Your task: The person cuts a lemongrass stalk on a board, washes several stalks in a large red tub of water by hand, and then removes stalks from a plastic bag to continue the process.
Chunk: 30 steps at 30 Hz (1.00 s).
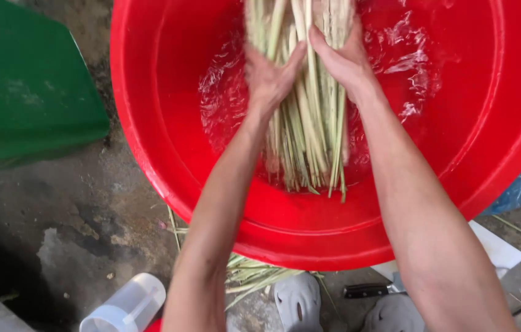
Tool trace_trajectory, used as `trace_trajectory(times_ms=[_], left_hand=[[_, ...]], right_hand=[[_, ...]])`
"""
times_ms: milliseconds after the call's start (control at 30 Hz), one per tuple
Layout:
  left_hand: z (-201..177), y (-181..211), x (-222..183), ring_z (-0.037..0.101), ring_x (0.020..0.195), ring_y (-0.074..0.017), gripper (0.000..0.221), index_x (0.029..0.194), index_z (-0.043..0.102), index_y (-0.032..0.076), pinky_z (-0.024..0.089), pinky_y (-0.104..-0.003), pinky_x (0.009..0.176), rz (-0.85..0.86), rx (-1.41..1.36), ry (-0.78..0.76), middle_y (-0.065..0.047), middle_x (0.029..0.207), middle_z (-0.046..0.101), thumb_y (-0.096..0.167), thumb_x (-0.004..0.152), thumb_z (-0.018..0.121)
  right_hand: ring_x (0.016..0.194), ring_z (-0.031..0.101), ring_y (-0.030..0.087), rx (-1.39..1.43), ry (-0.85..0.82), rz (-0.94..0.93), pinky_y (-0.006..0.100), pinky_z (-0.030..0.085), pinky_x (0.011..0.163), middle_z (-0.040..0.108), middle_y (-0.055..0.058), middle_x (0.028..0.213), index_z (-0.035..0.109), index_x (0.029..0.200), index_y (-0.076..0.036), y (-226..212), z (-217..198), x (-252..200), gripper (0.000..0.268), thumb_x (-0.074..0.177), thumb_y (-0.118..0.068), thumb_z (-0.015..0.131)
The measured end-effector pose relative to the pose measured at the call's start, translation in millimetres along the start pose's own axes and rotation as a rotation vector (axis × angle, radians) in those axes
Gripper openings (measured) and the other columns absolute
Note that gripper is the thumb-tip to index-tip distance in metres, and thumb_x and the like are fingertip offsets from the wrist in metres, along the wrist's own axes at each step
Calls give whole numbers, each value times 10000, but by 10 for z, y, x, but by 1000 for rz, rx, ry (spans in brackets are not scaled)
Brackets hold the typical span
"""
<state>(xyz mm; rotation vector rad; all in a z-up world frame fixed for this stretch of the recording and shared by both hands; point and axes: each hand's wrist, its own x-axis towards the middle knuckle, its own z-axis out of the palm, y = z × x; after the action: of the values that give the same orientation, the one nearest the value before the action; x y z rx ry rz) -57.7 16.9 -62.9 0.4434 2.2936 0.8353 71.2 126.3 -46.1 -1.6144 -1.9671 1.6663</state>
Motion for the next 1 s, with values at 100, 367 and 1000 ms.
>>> trace_trajectory(times_ms=[100,367,1000], left_hand=[[154,62,-19,390,1398,-446,1350,1550,21,-64,403,-632,1064,180,-196,25,-342,1571,220,628,718,828],[-737,53,-6,771,805,-233,618,1169,641,11,693,-454,801,199,-327,-217,-161,973,767,468,781,794],[-257,327,-175,769,993,-309,884,1369,535,-42,668,-485,846,146,-301,-87,-242,1180,721,470,713,832]], right_hand=[[1469,477,330,425,-194,19,482,420,1176,543,211,1553,164,1588,-35,-127,27,-63,1100,842,-629,711],[1379,591,308,449,-167,177,478,471,1125,588,187,1456,477,1486,-59,-91,-223,-115,870,820,-585,669],[1405,506,289,147,65,223,470,386,1164,534,183,1492,592,1381,-54,-405,-150,-101,770,846,-600,690]])
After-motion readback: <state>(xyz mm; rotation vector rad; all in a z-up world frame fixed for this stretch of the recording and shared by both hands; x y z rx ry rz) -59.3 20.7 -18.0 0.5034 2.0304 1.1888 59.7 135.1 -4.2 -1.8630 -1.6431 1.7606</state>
